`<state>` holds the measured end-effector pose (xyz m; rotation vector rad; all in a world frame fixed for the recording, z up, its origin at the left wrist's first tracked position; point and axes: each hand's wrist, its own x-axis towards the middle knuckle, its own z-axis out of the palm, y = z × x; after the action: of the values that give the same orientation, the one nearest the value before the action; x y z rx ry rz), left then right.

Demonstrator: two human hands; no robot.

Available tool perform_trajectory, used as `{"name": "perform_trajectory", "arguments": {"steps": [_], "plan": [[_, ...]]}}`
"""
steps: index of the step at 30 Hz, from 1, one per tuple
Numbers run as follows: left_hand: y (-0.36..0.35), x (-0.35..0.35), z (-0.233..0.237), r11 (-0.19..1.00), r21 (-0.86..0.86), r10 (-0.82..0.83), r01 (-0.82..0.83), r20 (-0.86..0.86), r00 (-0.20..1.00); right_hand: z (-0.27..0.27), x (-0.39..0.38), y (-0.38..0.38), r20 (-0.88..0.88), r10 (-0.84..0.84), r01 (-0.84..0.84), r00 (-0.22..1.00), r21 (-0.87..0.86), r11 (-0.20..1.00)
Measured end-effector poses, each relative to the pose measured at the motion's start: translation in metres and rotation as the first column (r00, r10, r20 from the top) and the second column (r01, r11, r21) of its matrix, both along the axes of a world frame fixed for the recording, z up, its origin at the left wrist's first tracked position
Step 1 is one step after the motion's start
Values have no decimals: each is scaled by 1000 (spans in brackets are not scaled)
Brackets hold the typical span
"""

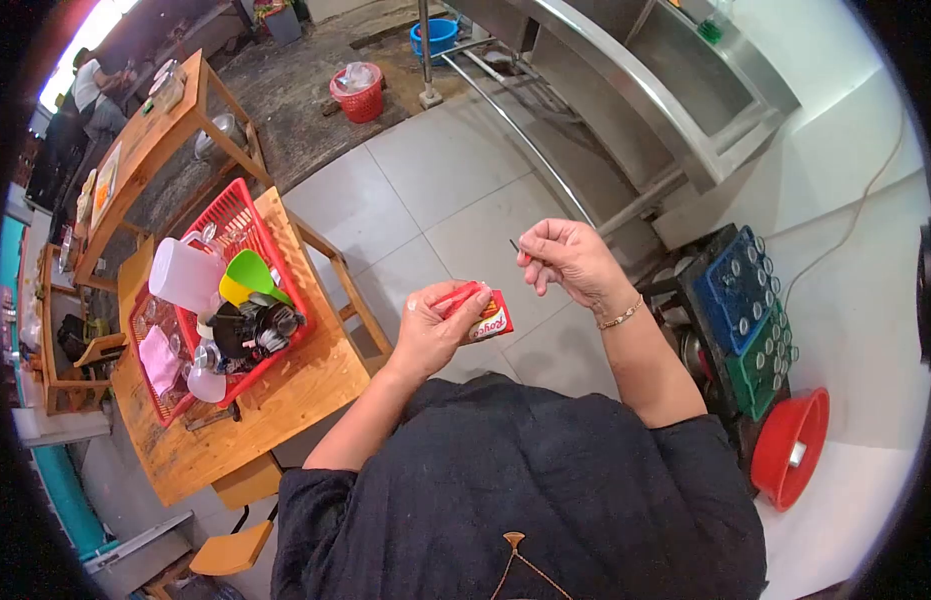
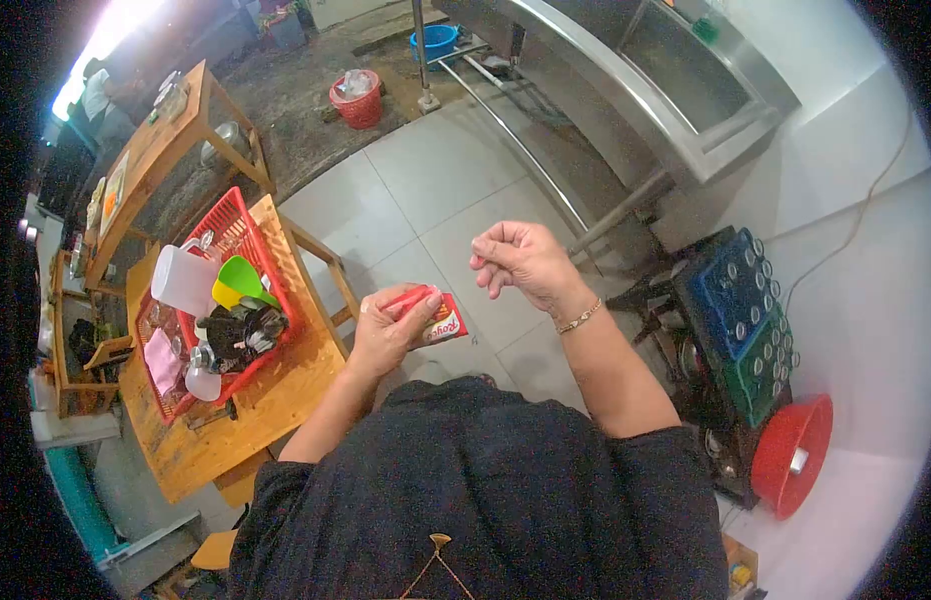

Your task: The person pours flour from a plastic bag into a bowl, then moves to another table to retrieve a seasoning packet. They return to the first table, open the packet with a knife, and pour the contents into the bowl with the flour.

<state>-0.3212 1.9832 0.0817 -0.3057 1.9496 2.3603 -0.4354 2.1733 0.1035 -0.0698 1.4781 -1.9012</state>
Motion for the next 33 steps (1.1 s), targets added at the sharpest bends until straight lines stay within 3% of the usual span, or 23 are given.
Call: {"name": "perform_trajectory", "arguments": {"steps": [5,6,12,15,16,20,29,30,33], "plan": [[-30,-41,-10,992,20,124,-125,15,992,-26,-54,-17,67,156,-158,985,13,987],[-42,-52,-15,988,-94,128,-125,31,991,-26,-68,-24,78,193,-196,978,41,980],[-107,-137,-32,973,-48,224,-225,-17,974,-43,-180,-81,30,284,-285,958,145,947],[-134,-184,-19,928,104,355,-358,53,934,-65,-237,-111,63,305,-311,950,191,931],[-148,-198,-20,937,-24,349,-349,25,937,-73,-258,-121,76,309,-319,948,205,925],[-188,-238,-15,924,-124,369,-360,49,928,-97,-325,-158,109,305,-323,946,250,913],[-257,-307,-36,789,-152,611,-596,92,786,-139,-475,-235,135,369,-392,920,385,836],[-263,-318,-39,758,-90,652,-646,91,752,-144,-497,-247,131,374,-395,918,396,829],[-285,-350,-35,669,-159,741,-726,81,666,-154,-568,-290,138,388,-406,911,463,788]]}}
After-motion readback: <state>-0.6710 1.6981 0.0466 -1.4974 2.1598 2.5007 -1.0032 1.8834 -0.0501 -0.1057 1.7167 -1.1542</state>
